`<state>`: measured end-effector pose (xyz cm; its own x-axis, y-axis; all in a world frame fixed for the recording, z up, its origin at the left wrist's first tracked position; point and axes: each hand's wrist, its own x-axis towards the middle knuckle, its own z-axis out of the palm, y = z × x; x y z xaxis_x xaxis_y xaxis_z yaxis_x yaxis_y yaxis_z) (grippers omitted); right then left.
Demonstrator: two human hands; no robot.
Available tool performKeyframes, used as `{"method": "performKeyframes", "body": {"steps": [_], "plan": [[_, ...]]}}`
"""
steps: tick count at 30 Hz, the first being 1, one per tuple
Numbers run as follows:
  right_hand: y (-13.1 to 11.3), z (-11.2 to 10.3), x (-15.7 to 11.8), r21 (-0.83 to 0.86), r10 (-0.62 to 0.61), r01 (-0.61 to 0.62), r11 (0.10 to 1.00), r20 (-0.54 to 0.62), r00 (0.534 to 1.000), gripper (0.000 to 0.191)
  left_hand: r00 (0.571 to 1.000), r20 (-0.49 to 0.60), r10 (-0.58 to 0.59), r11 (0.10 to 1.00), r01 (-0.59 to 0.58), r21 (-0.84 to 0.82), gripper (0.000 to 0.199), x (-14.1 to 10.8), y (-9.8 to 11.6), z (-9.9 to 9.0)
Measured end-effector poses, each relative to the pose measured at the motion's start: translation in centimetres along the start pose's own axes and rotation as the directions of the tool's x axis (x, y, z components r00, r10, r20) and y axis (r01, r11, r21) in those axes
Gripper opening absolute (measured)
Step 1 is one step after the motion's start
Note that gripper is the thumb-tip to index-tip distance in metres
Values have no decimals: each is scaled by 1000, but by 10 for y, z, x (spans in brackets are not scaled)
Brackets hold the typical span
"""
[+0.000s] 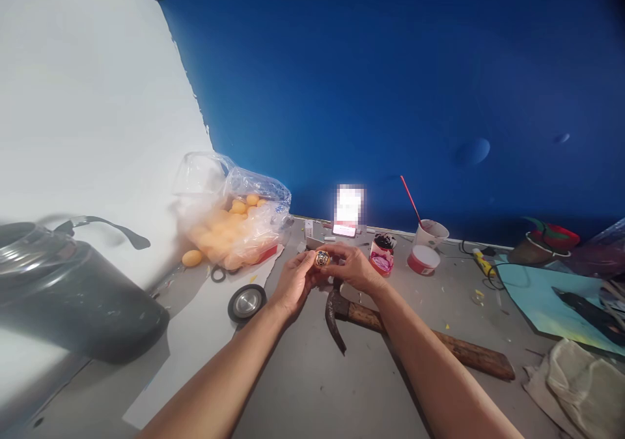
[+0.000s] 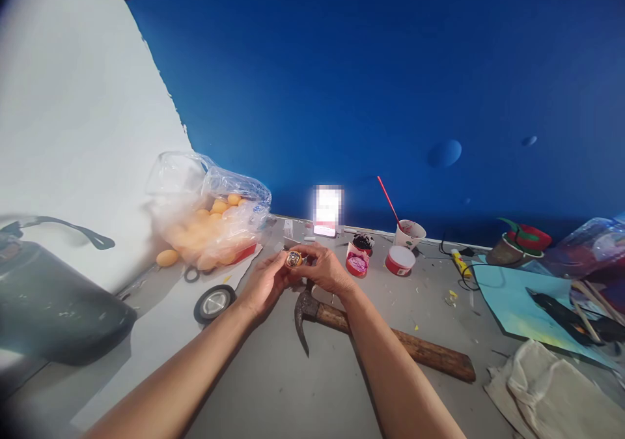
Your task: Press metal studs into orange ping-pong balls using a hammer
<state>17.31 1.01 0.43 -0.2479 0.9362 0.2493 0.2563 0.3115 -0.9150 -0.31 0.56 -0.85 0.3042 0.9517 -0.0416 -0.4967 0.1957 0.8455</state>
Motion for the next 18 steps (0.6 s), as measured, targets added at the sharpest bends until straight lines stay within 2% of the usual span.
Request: {"method": "performKeyframes", "body": {"steps": [3,6,8,10,14,18], "plan": [[-4,0,0,17,-27,27,999,16,1000,36,1000,-5,-14,1000,14,-24,39,0,1,1],[-4,0,0,-27,-55,55,998,7,998,37,999,39,-33,999,33,-13,48,-2,4,3],[-2,3,1,-81,-58,56,995,-24,998,36,998,59,-20,997,15,76,48,-3,5,5],[1,6,2,-127,-66,58,990,-60,996,31,997,49,53,972,-63,228,46,-4,4,6],[6,15,2,-193,-100,82,978,-85,991,23,972,45,230,835,-221,504,37,-3,4,5],[7,19,3,-249,-119,91,964,-101,988,22,961,57,270,753,-248,609,34,-2,5,4]]}}
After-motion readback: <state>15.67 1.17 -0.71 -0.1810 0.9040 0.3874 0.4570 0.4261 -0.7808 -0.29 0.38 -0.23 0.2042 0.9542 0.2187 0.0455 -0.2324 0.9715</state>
